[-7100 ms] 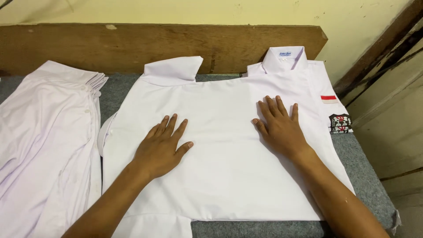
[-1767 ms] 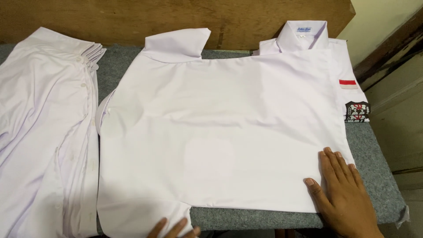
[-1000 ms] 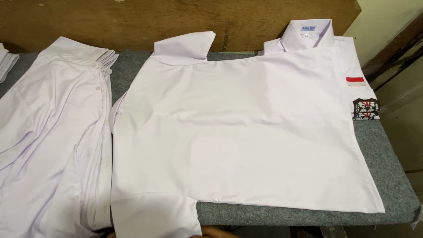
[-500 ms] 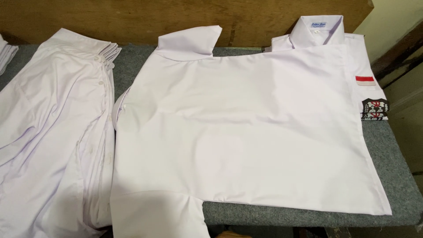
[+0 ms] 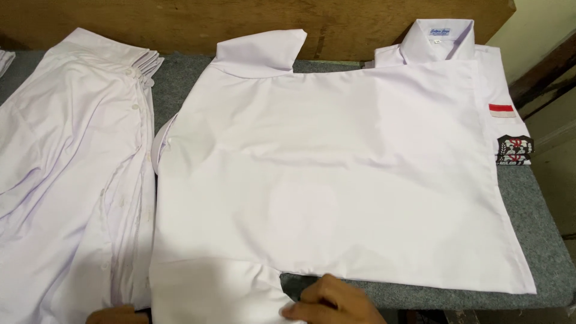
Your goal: Folding a white collared shirt on a flat surface into a neat rectangular shape
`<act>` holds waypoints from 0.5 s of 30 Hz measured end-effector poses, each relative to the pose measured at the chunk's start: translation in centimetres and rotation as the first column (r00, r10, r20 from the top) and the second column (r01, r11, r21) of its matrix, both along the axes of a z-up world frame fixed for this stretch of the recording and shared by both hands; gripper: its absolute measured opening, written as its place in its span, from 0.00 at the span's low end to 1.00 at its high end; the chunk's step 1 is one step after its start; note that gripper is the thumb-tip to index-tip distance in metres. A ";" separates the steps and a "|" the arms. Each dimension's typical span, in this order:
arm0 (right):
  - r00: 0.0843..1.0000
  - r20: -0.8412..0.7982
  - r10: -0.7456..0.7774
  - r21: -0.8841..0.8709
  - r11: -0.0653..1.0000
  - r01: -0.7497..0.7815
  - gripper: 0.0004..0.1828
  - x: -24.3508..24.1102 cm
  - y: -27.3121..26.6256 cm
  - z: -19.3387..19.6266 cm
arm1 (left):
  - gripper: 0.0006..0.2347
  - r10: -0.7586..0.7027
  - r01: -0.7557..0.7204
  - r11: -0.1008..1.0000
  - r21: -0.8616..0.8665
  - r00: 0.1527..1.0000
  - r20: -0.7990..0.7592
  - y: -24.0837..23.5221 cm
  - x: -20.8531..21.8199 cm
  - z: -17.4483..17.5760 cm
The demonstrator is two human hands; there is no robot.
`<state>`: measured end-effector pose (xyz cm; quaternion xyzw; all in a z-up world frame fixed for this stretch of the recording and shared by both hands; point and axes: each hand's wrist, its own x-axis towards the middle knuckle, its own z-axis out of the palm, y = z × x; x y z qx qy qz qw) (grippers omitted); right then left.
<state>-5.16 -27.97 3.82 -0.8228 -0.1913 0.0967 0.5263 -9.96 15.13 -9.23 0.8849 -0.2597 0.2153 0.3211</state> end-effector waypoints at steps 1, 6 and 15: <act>1.000 0.000 0.004 -0.001 1.000 -0.004 0.06 1.4 0.3 0.5 | 0.11 0.000 0.000 1.000 -0.011 1.000 -0.010 -1.4 0.9 2.7; 0.879 0.466 0.105 0.158 0.967 -0.200 0.12 5.2 1.6 3.1 | 0.12 0.200 -0.369 0.896 -0.247 0.831 -0.518 -10.0 2.3 15.0; 0.837 0.475 0.272 -0.458 0.888 -0.029 0.17 6.2 -2.3 -0.1 | 0.12 0.487 -0.611 0.789 -0.057 0.679 -0.549 -10.8 10.4 14.4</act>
